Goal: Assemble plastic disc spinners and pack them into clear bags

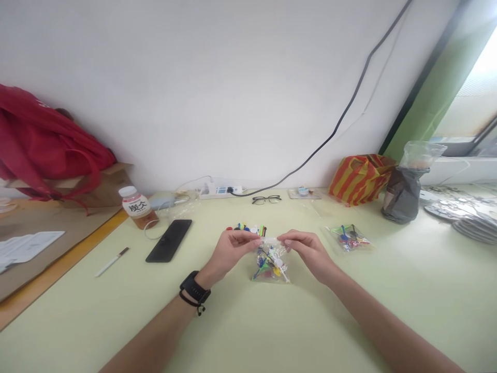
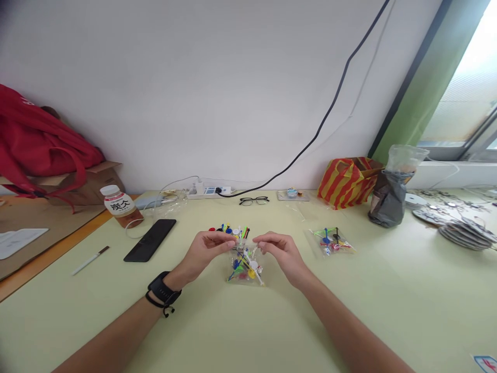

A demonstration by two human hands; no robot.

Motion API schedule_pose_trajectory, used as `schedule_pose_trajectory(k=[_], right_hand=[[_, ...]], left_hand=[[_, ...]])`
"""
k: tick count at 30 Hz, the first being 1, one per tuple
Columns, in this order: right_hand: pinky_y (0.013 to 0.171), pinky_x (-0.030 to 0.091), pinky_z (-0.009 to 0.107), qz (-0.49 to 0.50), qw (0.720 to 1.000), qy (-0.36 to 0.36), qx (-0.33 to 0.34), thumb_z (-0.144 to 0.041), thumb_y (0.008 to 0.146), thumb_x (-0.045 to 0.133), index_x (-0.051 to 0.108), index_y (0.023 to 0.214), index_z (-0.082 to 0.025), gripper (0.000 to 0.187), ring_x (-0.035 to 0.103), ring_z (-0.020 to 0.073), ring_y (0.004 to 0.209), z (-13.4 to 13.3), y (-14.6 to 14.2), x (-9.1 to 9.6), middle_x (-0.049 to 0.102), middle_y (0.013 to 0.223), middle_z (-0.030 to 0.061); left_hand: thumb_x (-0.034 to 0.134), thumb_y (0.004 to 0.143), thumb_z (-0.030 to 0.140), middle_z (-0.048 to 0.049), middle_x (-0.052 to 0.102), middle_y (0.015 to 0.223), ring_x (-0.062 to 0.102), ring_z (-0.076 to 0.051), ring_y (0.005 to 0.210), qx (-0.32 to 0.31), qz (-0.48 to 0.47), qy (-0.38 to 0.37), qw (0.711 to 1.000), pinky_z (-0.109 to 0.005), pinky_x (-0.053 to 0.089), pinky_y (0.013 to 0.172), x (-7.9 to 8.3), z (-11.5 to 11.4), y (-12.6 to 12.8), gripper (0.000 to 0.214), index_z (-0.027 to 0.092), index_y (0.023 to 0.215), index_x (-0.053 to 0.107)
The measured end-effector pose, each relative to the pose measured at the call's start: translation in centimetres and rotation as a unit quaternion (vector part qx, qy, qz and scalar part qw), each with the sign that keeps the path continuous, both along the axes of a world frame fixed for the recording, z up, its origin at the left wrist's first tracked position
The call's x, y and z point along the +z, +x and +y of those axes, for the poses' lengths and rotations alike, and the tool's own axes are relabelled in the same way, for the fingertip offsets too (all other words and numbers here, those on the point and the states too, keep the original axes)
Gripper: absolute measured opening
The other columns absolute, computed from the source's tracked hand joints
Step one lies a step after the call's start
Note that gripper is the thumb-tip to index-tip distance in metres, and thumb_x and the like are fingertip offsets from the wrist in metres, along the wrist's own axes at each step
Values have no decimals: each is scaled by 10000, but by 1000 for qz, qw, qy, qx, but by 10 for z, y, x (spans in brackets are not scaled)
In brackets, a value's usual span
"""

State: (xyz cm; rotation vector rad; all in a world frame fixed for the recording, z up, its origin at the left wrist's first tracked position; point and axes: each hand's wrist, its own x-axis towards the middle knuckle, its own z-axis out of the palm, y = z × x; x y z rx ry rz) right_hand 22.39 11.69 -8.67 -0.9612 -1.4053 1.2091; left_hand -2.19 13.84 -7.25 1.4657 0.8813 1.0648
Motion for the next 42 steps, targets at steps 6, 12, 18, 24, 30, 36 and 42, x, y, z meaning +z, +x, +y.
schedule_pose_trajectory(k=[6,12,18,24,30,36,42], right_hand=[[777,508,332,-5,1000,16,-11,-430,849,781,781,1076,-235,299,627,196,839,-2,-3,0,707,878,34],[713,503,311,-47,996,58,-47,-464,860,765,743,907,-202,267,617,175,751,0,-4,-1,700,822,33],[700,508,305,-41,996,67,-35,-400,893,729,752,934,-206,200,616,165,729,-1,-2,1,688,793,26],[760,503,333,-54,991,120,-29,-319,936,656,803,892,-228,178,637,193,830,0,3,0,703,875,54],[787,515,343,-53,991,119,-22,-324,903,722,747,973,-225,124,644,195,820,-4,-1,2,691,867,38],[790,496,345,-151,985,89,7,-375,943,666,741,886,-209,191,646,205,817,-6,-5,3,732,857,50],[736,481,310,-192,974,122,23,-367,967,637,729,877,-208,205,629,188,788,-12,-10,6,727,839,42]], left_hand=[[865,790,328,-84,814,950,753,-216,876,6,12,34,999,-334,614,862,-5,4,-1,355,168,1100,796],[828,825,362,-80,796,877,722,-201,790,15,80,81,993,-298,596,739,-8,12,-7,222,161,918,827],[855,780,327,-92,806,877,723,-208,808,13,39,57,998,-300,588,752,-3,11,-8,214,163,916,842],[827,795,292,-95,805,896,718,-203,829,9,30,33,999,-275,579,730,0,8,-10,166,166,900,849],[872,773,324,-81,788,897,712,-198,816,15,16,51,998,-314,594,778,-6,5,-4,280,159,993,821],[819,834,352,-115,776,998,699,-236,921,-9,69,96,993,-352,574,847,-8,-1,3,297,153,1055,804],[716,926,376,-79,759,902,672,-198,844,-56,122,121,984,-301,530,769,-7,-10,11,228,168,958,801]])
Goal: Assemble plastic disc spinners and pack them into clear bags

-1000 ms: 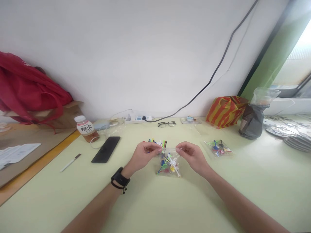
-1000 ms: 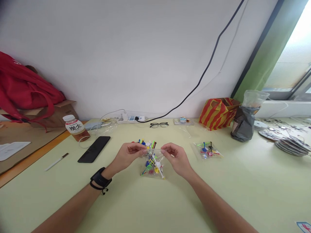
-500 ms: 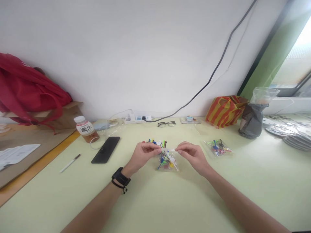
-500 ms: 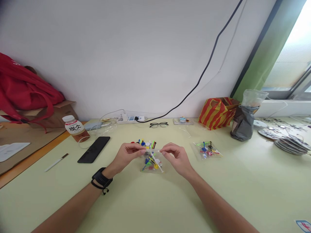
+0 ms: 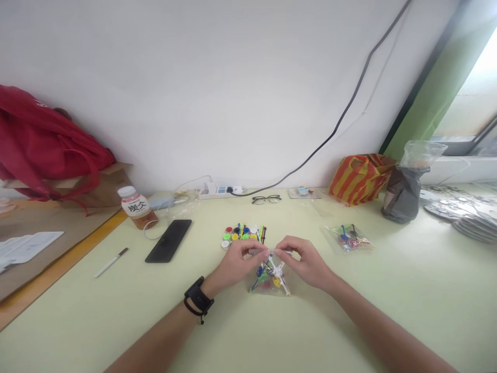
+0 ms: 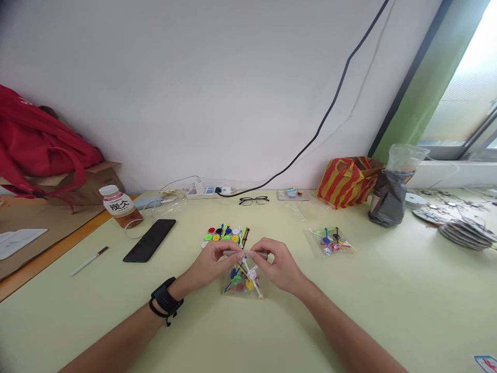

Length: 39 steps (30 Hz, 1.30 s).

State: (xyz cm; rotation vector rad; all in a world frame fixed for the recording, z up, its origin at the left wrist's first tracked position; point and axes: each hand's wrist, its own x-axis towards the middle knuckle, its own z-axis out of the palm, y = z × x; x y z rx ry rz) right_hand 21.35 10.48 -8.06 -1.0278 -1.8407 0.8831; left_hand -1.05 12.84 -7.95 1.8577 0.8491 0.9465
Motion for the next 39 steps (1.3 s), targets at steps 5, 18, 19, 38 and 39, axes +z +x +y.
schedule_pose_trajectory(k=[5,18,19,38,39], right_hand=[[650,452,273,-36,999,11,22,-376,985,615,700,862,-199,232,590,166,740,-3,-2,0,701,800,29],[518,373,256,-65,996,-9,59,-491,956,636,763,825,-208,336,427,125,554,5,21,16,590,603,-12],[511,362,259,-67,996,-10,58,-497,944,651,776,827,-212,332,414,123,546,5,22,17,583,595,-13],[605,306,330,-277,905,284,-155,-279,1023,482,691,705,-223,384,436,162,558,21,52,-2,546,585,30],[610,295,333,-321,894,282,-138,-223,1016,458,659,679,-216,393,444,163,563,22,50,-6,561,602,35]], left_hand=[[707,931,367,-63,765,846,662,-184,790,1,26,9,1000,-287,503,738,4,-6,3,223,178,873,810],[761,866,475,-66,801,776,680,-211,714,16,58,-4,998,-300,474,643,17,6,-12,296,199,799,841],[770,858,479,-62,794,752,660,-199,685,21,63,3,998,-295,454,623,17,6,-12,299,198,782,838],[683,925,479,0,654,623,533,-128,546,203,-12,48,978,-245,417,541,-5,23,-20,361,175,729,684],[674,932,472,-1,659,638,537,-132,559,220,-5,66,973,-248,420,552,-6,25,-22,347,179,746,692]])
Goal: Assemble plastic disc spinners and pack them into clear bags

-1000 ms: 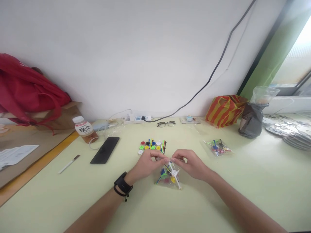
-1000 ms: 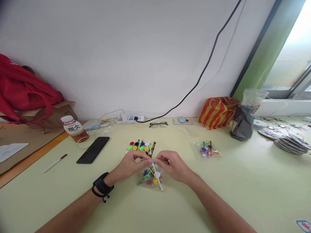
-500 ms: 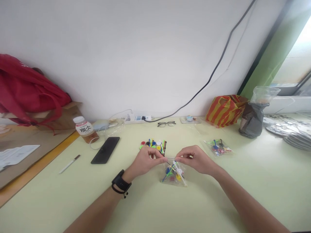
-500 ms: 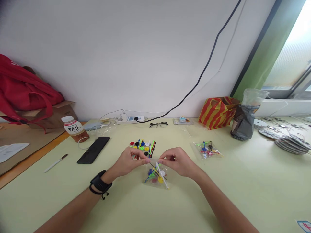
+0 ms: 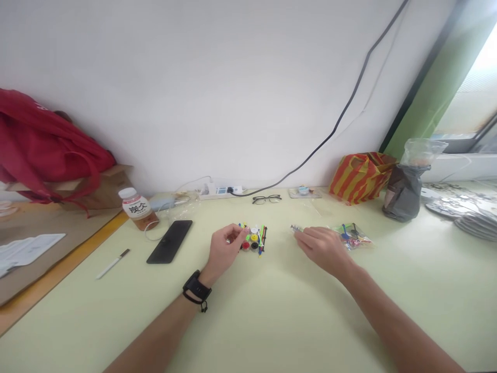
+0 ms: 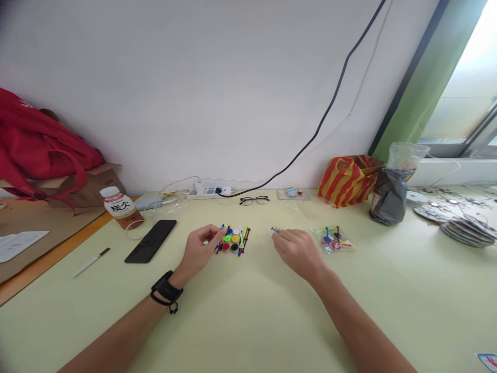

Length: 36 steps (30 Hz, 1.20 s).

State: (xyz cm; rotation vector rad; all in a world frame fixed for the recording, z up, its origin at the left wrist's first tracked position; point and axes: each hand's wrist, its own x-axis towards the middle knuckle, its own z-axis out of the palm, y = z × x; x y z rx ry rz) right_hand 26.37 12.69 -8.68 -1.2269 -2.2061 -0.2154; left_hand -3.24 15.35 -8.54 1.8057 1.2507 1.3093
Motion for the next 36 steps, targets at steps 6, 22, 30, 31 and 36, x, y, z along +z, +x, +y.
schedule_pose_trajectory(k=[6,22,30,31,36], right_hand=[[627,282,319,-174,974,-139,-51,-39,891,480,624,766,-191,244,598,178,708,5,-17,-16,707,797,63],[619,302,316,-167,941,-186,-229,-145,821,605,679,812,-196,91,665,258,884,15,30,3,723,891,92],[749,368,333,-102,988,-114,3,-186,960,512,641,804,-196,203,599,210,813,8,-24,-19,677,821,62],[747,364,336,-103,989,-105,18,-193,964,512,631,788,-196,212,591,212,808,7,-29,-23,672,813,64],[723,381,332,-3,994,-99,40,-187,961,515,624,806,-197,190,575,203,764,8,-38,-36,648,763,50]], left_hand=[[655,942,376,-61,741,975,648,-240,968,76,106,104,986,-347,521,845,-9,8,-7,171,224,968,727],[473,1007,602,-131,242,1705,131,-377,1588,-110,395,125,903,-557,252,1256,-19,-19,14,775,197,1635,266],[445,988,663,-199,284,1678,179,-384,1577,-115,421,130,890,-544,223,1265,-22,-4,22,842,109,1607,310],[441,985,669,-201,301,1671,194,-384,1573,-119,422,134,889,-544,224,1265,-22,-2,24,845,105,1603,316],[437,980,677,-203,353,1648,254,-393,1553,-125,417,114,893,-551,258,1249,-23,5,35,852,98,1595,323]])
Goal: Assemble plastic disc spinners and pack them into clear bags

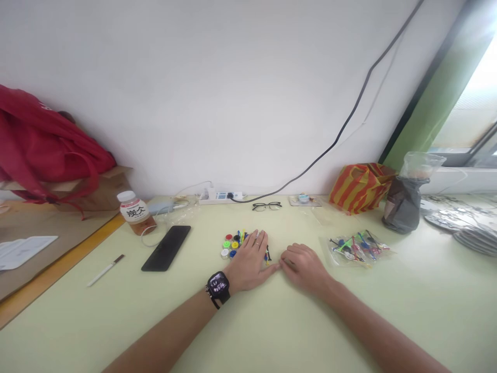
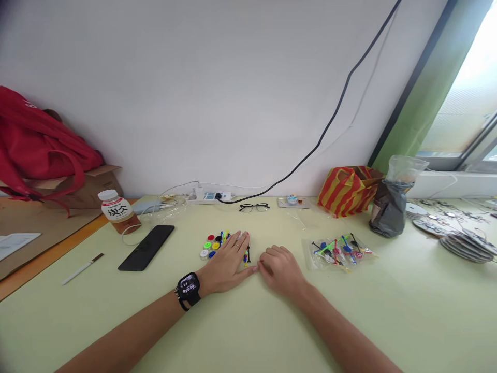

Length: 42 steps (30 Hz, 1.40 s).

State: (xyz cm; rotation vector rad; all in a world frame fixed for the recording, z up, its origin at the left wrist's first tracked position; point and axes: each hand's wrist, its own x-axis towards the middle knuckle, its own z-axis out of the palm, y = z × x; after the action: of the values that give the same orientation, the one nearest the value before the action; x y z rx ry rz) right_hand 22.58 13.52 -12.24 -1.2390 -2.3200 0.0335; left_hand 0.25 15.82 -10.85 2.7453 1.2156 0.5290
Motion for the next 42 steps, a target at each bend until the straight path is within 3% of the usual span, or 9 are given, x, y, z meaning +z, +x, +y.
schedule_pose_trajectory(k=[9,11,15,18,22,28,32,37,42], right_hand=[[921,497,440,216,974,-41,-51,-333,1032,464,599,1153,-223,211,601,276,1054,13,9,-7,666,1086,105],[963,500,472,225,971,-54,-61,-355,1030,470,584,1223,-234,255,585,293,1134,14,13,-8,658,1162,112],[1087,462,510,201,975,-85,-51,-385,1037,472,555,1322,-256,323,545,294,1268,10,15,-8,632,1303,109],[1154,430,510,176,979,-99,-38,-410,1042,479,519,1404,-273,389,506,285,1350,5,11,-6,593,1407,102],[1190,415,511,131,986,-106,-11,-412,1052,465,486,1482,-283,450,486,285,1404,1,7,-4,553,1492,101],[1244,359,504,87,985,-143,30,-401,1052,478,382,1579,-283,548,381,277,1500,-11,6,5,462,1594,89],[1249,360,482,94,982,-149,63,-318,1006,564,329,1602,-284,641,378,266,1505,-16,6,8,438,1609,94],[1238,374,487,112,983,-122,81,-376,920,702,296,1612,-262,809,366,294,1510,-14,7,4,408,1621,123],[1200,418,511,107,986,-119,50,-447,844,785,423,1540,-264,806,429,328,1456,-10,10,1,487,1545,137]], left_hand=[[463,1019,582,-100,438,1621,312,-310,1543,-133,-26,-1,991,-481,304,1259,21,-12,9,686,202,1582,368],[400,1058,515,-70,434,1627,289,-314,1551,-72,-18,25,997,-521,263,1268,25,-8,4,570,240,1556,417],[397,1045,515,-197,407,1619,258,-477,1524,193,20,49,980,-738,231,1169,14,5,-12,598,156,1517,479],[429,1031,488,-218,395,1620,296,-506,1494,231,59,45,970,-766,260,1120,-3,16,-23,585,155,1509,486],[426,1046,361,-130,515,1554,456,-373,1425,166,47,65,983,-564,385,1149,-11,35,-37,441,221,1445,549],[442,1052,364,-112,540,1536,410,-381,1470,127,25,63,990,-603,331,1198,-6,61,-58,429,222,1433,576],[402,1076,371,-93,415,1635,185,-363,1577,86,-20,76,993,-621,181,1266,5,48,-50,467,216,1502,512],[513,1024,534,-51,310,1689,263,-311,1564,-60,-56,-54,995,-521,332,1244,14,18,-28,636,308,1598,359],[620,985,440,-64,566,1514,483,-283,1434,-79,-95,-74,990,-482,421,1196,6,16,-23,426,311,1391,618]])
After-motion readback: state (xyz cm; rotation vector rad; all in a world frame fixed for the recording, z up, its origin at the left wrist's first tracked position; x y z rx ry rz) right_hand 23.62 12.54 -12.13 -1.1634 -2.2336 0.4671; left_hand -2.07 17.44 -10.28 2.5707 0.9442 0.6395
